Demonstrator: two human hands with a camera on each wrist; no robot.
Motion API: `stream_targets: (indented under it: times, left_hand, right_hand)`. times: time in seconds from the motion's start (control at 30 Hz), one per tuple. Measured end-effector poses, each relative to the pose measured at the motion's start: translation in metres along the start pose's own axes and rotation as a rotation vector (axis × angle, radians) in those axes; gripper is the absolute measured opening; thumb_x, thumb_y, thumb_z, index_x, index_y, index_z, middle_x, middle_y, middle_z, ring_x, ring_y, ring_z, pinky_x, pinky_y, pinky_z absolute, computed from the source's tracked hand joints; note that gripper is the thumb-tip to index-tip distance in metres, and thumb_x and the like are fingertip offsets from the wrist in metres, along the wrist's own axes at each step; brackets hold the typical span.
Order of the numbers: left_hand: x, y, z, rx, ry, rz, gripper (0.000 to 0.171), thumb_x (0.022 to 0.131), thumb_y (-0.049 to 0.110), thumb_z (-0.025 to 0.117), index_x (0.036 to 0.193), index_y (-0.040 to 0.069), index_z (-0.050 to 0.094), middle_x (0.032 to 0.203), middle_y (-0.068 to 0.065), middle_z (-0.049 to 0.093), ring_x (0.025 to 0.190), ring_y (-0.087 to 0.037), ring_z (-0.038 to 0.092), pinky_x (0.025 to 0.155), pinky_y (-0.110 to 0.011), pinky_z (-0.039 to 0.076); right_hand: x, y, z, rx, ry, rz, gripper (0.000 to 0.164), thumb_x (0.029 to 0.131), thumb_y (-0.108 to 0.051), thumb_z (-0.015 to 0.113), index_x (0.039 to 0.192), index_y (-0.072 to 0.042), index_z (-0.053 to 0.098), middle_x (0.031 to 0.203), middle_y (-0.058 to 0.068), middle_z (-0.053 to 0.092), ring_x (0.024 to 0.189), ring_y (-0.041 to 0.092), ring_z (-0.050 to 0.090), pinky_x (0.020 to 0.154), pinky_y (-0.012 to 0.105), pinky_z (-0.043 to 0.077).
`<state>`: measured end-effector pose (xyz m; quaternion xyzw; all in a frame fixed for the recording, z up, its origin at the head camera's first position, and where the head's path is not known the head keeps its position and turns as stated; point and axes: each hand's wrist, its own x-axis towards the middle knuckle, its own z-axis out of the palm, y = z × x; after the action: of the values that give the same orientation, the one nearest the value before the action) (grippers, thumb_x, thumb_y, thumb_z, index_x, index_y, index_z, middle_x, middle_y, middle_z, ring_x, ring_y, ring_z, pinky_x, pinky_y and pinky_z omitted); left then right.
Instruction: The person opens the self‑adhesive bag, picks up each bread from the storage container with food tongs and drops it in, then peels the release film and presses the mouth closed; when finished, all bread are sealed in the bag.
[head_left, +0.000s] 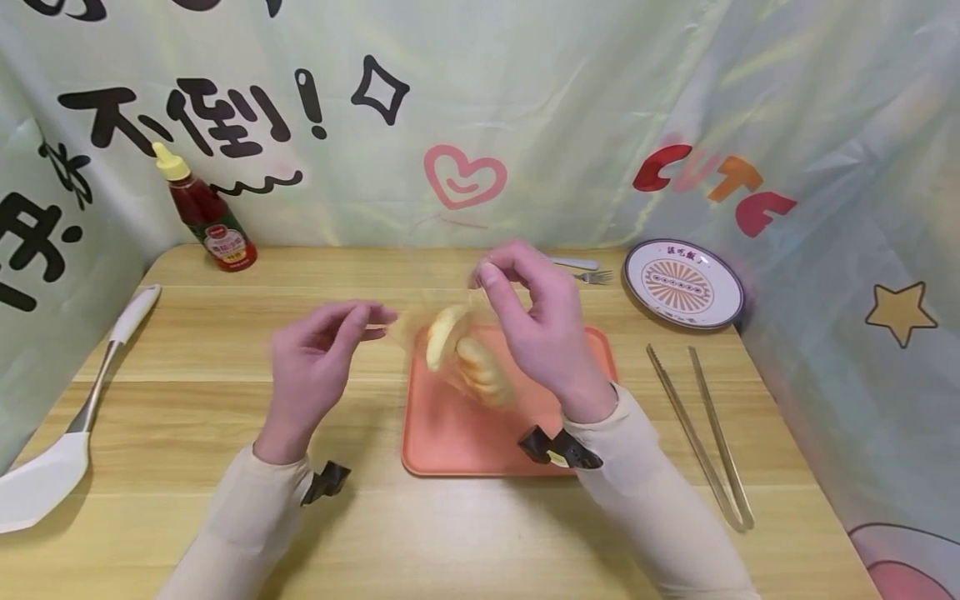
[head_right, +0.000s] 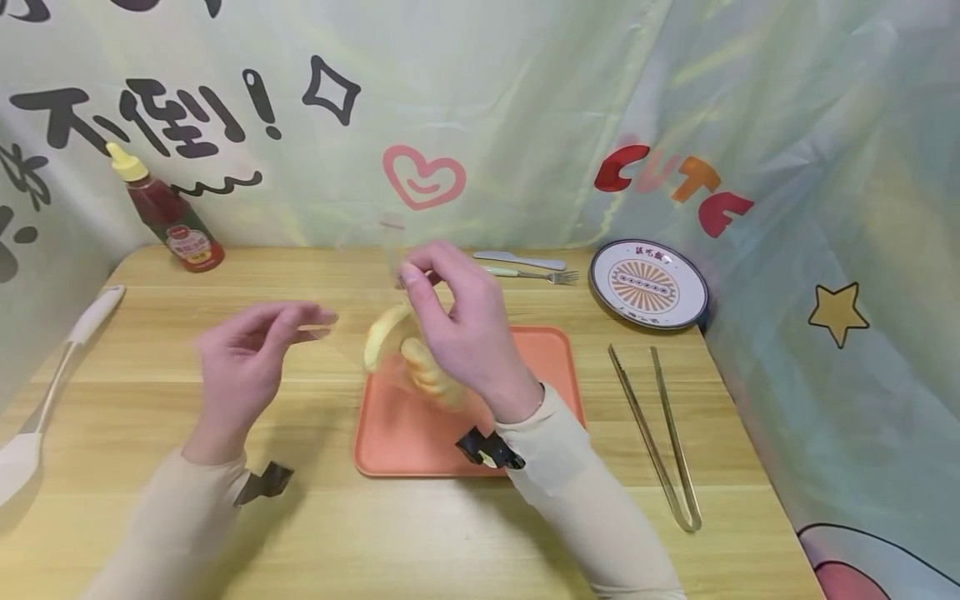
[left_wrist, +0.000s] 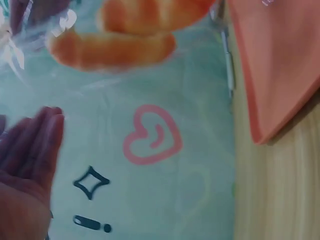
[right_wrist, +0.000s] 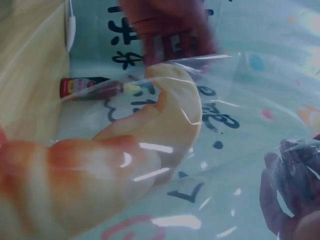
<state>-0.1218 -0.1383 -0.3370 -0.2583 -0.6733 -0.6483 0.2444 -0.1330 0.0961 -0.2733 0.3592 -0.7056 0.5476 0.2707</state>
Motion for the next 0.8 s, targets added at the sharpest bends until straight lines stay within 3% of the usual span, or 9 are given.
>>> stream_targets:
  times: [0.1,0.2,0.33,0.43,0.57,0.8]
  left_hand:
    - [0.001,-0.011,0.002,-0.005,-0.047,-0.138,0.02,0.097,-0.003,0.059,0.114,-0.01,0.065,0.105,-0.024,0.068,0.098,-0.027,0.068,0.082,-0.033,0.056]
    - [0.002,-0.019,0.005,-0.015,-0.091,-0.206,0.026,0.095,-0.007,0.059,0.121,-0.01,0.061,0.116,-0.023,0.065,0.108,-0.026,0.063,0.088,-0.028,0.053]
    - [0.001,-0.021,0.012,-0.068,-0.125,-0.156,0.028,0.092,-0.014,0.057,0.12,-0.013,0.059,0.119,-0.026,0.063,0.111,-0.026,0.062,0.091,-0.029,0.051]
    - [0.001,-0.02,0.017,-0.038,-0.128,-0.096,0.019,0.093,-0.011,0.059,0.111,-0.009,0.066,0.114,-0.02,0.068,0.106,-0.026,0.065,0.084,-0.028,0.053]
    - [0.001,-0.017,0.02,0.006,-0.104,-0.054,0.012,0.094,-0.007,0.06,0.1,-0.007,0.071,0.11,-0.016,0.071,0.104,-0.024,0.067,0.082,-0.028,0.055]
    - [0.005,-0.006,0.021,-0.093,-0.038,0.024,0.01,0.094,-0.011,0.057,0.097,-0.015,0.066,0.112,-0.025,0.067,0.105,-0.03,0.066,0.087,-0.035,0.055]
  right_hand:
    - [0.0,-0.003,-0.003,0.033,-0.005,-0.009,0.016,0.099,-0.003,0.053,0.087,0.001,0.062,0.086,0.006,0.064,0.079,0.022,0.06,0.075,0.034,0.051]
    - [-0.001,-0.005,-0.006,0.074,-0.015,-0.02,0.015,0.099,0.0,0.052,0.087,0.003,0.062,0.086,0.008,0.063,0.079,0.024,0.06,0.074,0.035,0.051]
    - [-0.003,-0.008,-0.008,0.122,-0.019,-0.024,0.015,0.097,0.003,0.051,0.087,0.005,0.062,0.085,0.012,0.062,0.079,0.026,0.058,0.073,0.035,0.05]
    - [-0.006,-0.008,-0.01,0.135,-0.013,-0.007,0.014,0.097,0.002,0.052,0.087,0.005,0.062,0.085,0.013,0.063,0.08,0.025,0.058,0.073,0.034,0.049]
    - [-0.01,-0.005,-0.016,0.135,0.013,0.018,0.015,0.097,0.002,0.052,0.086,0.007,0.061,0.084,0.012,0.063,0.082,0.025,0.059,0.075,0.033,0.049]
    - [-0.012,0.002,-0.038,0.055,0.097,0.033,0.015,0.096,0.002,0.053,0.083,0.008,0.06,0.081,0.013,0.063,0.079,0.025,0.057,0.074,0.03,0.047]
